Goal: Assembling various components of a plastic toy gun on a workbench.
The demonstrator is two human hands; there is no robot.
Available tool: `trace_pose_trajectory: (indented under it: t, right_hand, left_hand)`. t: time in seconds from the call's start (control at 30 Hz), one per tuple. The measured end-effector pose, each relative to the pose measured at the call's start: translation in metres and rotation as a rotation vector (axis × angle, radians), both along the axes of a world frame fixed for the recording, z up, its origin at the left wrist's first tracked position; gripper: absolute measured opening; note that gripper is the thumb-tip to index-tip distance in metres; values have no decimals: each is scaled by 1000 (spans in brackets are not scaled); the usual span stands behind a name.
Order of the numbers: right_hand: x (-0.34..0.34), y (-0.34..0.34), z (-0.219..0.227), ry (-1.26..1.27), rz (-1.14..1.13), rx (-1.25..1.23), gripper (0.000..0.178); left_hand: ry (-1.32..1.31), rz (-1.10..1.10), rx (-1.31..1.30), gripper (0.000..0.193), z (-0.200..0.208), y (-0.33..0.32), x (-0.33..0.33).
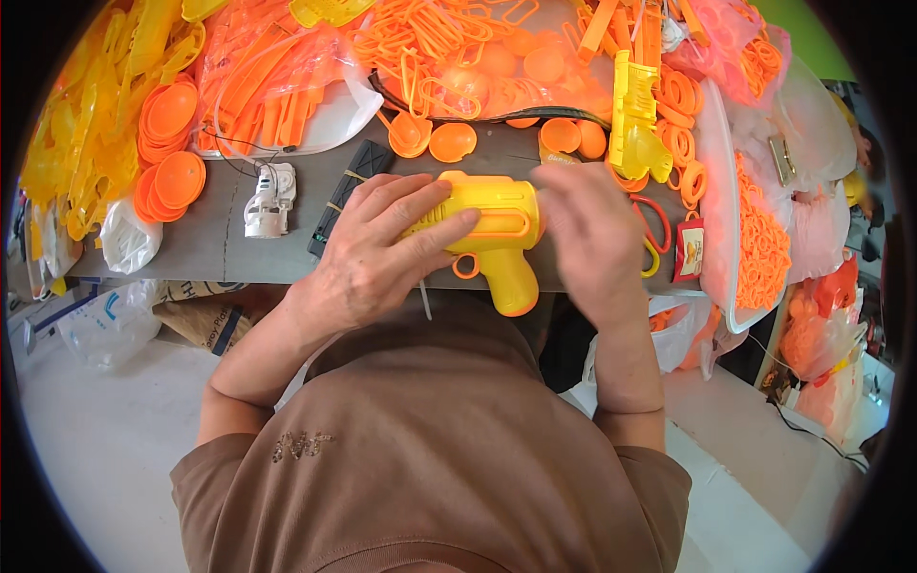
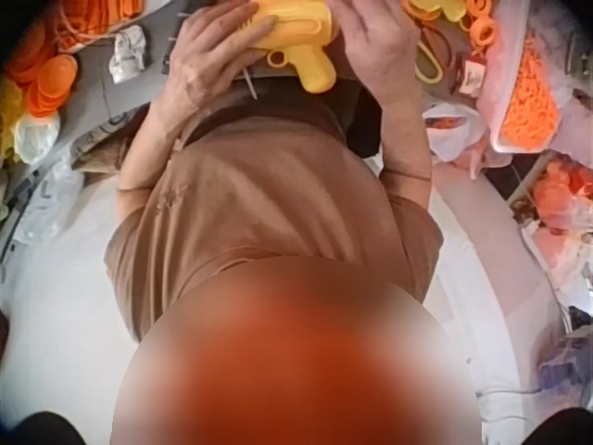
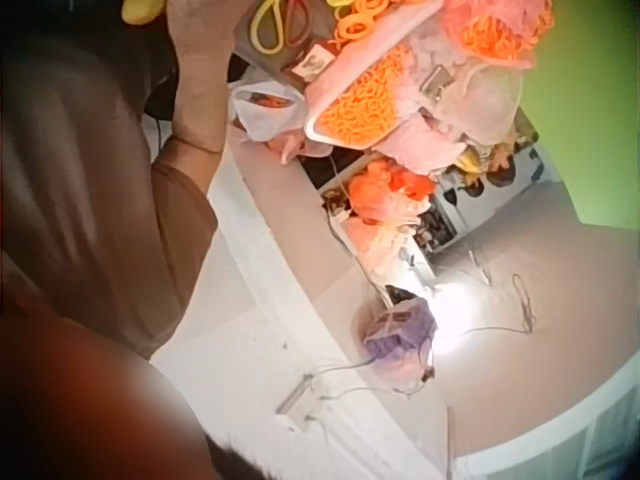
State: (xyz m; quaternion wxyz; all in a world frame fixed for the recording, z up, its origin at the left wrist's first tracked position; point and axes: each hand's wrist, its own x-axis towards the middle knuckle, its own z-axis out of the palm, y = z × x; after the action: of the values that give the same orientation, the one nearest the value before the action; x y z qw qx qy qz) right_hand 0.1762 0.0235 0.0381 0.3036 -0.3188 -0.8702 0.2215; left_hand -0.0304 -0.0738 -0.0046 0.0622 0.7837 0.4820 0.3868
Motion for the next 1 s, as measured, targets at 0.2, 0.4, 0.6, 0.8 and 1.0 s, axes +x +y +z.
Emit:
trace_pose_trajectory:
  t: [0.2,0.4,0.6,0.8,1.0]
  right_hand:
    - [30,25,-50,-166,-296,7,19]
    - [21,28,-57,-238,-341,49,19]
    - [24,26,-57,-265,-365,-50,16]
    - [25,19,-59,-258,-446,-13,17]
    - [25,18,-59,-274,-437,3,16]
  left_hand:
    - [-75,-22,-44,54,3,-2,-3]
    - [-81,-4,-60,54,3,-4,-2]
    - [-80,41,-53,55,4,0,1]
    - [-71,38,-64,54,5,0,0]
    - [-81,55,-34,49,6,-1,1]
